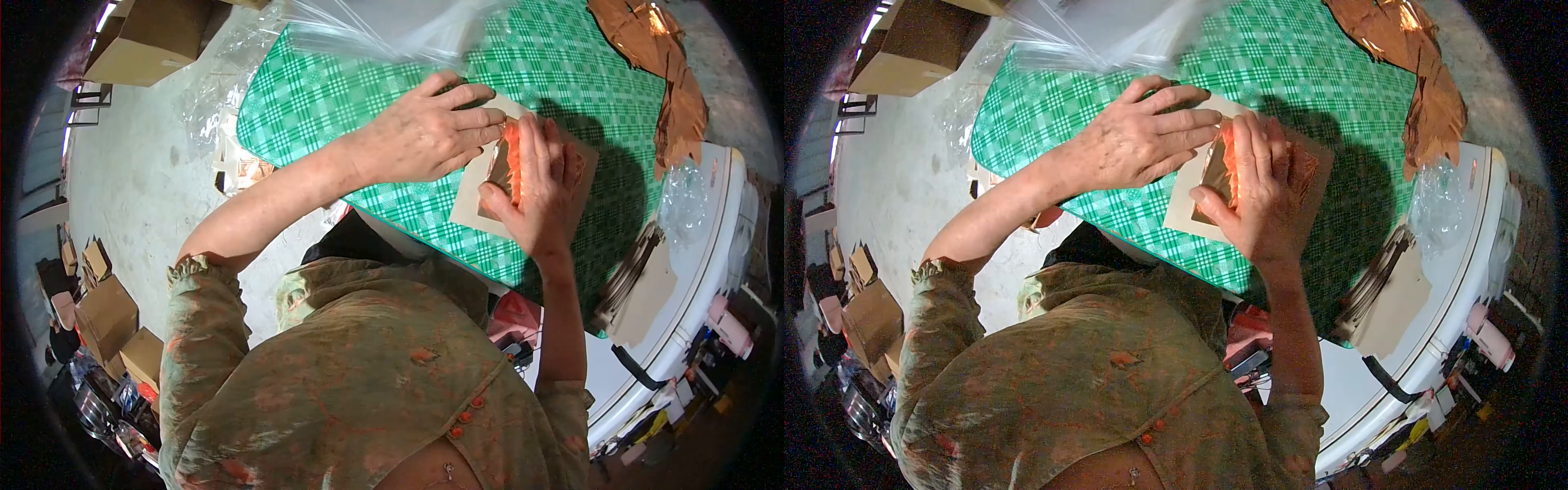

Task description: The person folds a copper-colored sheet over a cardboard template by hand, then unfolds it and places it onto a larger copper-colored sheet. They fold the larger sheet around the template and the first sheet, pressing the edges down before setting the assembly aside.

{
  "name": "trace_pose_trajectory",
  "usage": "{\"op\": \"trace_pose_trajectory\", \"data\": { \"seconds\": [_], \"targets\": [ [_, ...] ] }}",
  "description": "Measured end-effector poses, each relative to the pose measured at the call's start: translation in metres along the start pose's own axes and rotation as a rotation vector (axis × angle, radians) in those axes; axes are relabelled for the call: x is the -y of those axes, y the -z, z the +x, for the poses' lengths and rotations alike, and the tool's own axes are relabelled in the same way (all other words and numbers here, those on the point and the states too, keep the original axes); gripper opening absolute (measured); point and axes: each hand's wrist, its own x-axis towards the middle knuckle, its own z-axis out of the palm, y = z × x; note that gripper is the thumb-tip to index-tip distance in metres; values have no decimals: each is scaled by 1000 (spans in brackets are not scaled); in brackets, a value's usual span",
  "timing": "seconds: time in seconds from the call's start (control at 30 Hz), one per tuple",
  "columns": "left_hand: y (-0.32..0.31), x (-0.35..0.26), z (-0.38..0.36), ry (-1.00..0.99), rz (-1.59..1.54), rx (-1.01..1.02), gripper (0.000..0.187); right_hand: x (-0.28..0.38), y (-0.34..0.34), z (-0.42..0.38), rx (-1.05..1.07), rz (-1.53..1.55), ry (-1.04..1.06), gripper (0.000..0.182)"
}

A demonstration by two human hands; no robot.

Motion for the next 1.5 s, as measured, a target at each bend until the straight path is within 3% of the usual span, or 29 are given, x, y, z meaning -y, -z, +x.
{"op": "trace_pose_trajectory", "data": {
  "seconds": [0.37, 0.67, 0.97, 1.17, 1.27, 1.4, 1.5],
  "targets": [
    [4, 1, 3, 12, -51, 16, 39, -7, -2, -2, 26, -28, 49, 90],
    [8, -1, 7, -37, 37, 67, 48, -4, -6, -4, 59, -178, -5, 61],
    [1, 2, 13, -127, 74, 46, 50, -4, -5, -4, 64, -242, 17, 59],
    [-2, 9, 13, -202, 10, -52, 67, -2, -6, -1, 0, -170, 50, 66],
    [1, -12, 6, -28, -289, 33, 75, -4, -7, -2, 11, -171, 40, 69],
    [5, -9, -7, -127, -73, 39, 63, -2, -7, -1, -19, -188, 35, 72],
    [12, -11, -12, -73, -93, 57, 51, 0, -4, 0, -20, -187, 26, 74]
  ]
}}
